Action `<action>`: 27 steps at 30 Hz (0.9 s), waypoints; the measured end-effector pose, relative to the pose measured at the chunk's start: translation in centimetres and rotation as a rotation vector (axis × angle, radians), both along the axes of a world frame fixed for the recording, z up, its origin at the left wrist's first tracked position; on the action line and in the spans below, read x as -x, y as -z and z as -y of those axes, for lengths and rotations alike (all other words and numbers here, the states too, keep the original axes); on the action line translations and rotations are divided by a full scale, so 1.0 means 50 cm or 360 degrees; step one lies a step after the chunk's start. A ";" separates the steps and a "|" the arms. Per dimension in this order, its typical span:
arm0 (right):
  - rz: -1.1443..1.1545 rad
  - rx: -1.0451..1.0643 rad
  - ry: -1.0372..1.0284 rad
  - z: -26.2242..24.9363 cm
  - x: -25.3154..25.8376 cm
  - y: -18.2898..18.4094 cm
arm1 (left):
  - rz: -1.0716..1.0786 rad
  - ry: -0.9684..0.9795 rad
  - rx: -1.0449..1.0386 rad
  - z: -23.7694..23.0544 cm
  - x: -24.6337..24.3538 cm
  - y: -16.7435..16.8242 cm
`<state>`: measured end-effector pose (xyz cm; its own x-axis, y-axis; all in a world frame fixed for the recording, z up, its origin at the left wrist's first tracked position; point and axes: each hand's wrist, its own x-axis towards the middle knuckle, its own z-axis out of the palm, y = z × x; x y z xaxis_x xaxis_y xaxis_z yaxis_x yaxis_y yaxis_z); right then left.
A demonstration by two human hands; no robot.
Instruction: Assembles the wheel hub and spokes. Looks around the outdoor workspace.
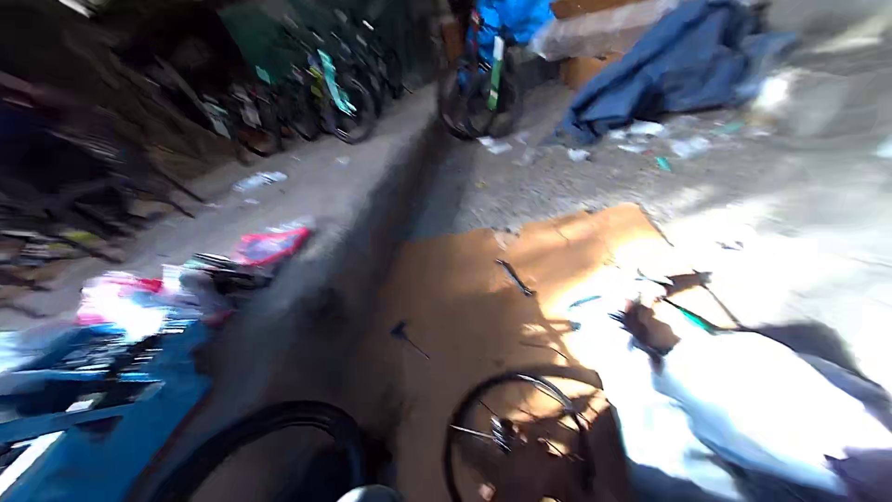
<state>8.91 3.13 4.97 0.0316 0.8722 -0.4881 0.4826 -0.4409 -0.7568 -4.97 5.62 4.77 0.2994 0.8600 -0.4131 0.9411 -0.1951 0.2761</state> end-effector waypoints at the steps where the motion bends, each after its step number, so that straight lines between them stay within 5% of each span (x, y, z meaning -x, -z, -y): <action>1: -0.0029 -0.0180 0.0021 0.003 -0.006 0.038 | -0.0053 0.0129 0.0103 -0.009 -0.001 -0.006; 6: 0.0147 0.0129 -0.0039 -0.021 -0.037 0.130 | -0.0141 0.0481 0.0416 -0.026 0.007 0.019; 12: 0.0372 0.0209 -0.0137 -0.028 -0.034 0.126 | 0.0380 0.0380 0.0526 -0.044 0.041 0.064; 27: 0.0305 0.0271 -0.0097 -0.028 -0.034 0.136 | 0.0337 0.0434 0.0516 -0.053 0.045 0.071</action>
<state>10.62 4.55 -1.81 0.0875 0.7812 -0.6181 0.6393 -0.5199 -0.5666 -7.24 8.28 1.24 0.6030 0.5753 -0.5527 0.7840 -0.2993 0.5438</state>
